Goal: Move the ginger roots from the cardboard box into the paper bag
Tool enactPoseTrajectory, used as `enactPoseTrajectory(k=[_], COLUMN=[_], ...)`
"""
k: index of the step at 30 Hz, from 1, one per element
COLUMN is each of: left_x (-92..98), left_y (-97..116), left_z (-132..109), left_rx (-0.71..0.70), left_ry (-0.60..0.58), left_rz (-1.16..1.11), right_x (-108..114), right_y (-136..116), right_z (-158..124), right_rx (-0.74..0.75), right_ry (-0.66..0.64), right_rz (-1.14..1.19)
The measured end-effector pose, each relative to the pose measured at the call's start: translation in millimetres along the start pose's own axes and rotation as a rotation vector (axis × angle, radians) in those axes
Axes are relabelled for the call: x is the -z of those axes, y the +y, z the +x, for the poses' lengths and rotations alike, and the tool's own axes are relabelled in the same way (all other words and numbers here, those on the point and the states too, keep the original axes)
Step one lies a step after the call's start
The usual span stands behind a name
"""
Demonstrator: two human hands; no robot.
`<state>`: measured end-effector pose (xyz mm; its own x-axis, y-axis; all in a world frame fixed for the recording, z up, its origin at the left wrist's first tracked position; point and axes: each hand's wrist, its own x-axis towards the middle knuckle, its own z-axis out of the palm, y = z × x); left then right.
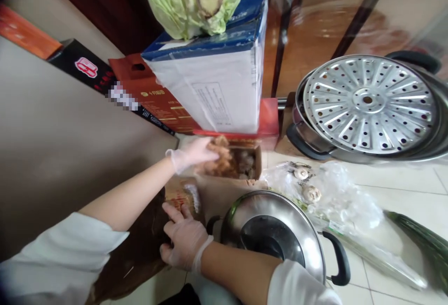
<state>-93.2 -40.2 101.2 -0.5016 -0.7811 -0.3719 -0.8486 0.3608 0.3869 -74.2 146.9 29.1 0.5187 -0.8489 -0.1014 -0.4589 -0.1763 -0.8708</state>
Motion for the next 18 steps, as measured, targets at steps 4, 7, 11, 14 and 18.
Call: enactPoseTrajectory(k=[4, 7, 11, 14, 18], left_x=[-21.4, -41.9, -64.3, -73.2, -75.8], left_y=[17.8, 34.4, 45.6, 40.7, 18.3], left_z=[17.9, 29.1, 44.7, 53.4, 54.3], left_rx=[-0.153, -0.317, -0.381, -0.356, -0.235], left_ry=[-0.01, -0.106, -0.104, 0.009, 0.074], left_rz=[-0.029, -0.004, 0.052, 0.111, -0.013], right_x=[1.1, 1.0, -6.7, -11.2, 23.9], right_y=[3.2, 5.2, 6.5, 3.9, 1.9], right_z=[0.0, -0.2, 3.2, 4.3, -10.2], right_rx=[0.016, 0.053, 0.068, 0.076, 0.08], right_ry=[0.009, 0.062, 0.099, 0.081, 0.075], right_rz=[-0.008, -0.002, 0.0, 0.003, 0.003])
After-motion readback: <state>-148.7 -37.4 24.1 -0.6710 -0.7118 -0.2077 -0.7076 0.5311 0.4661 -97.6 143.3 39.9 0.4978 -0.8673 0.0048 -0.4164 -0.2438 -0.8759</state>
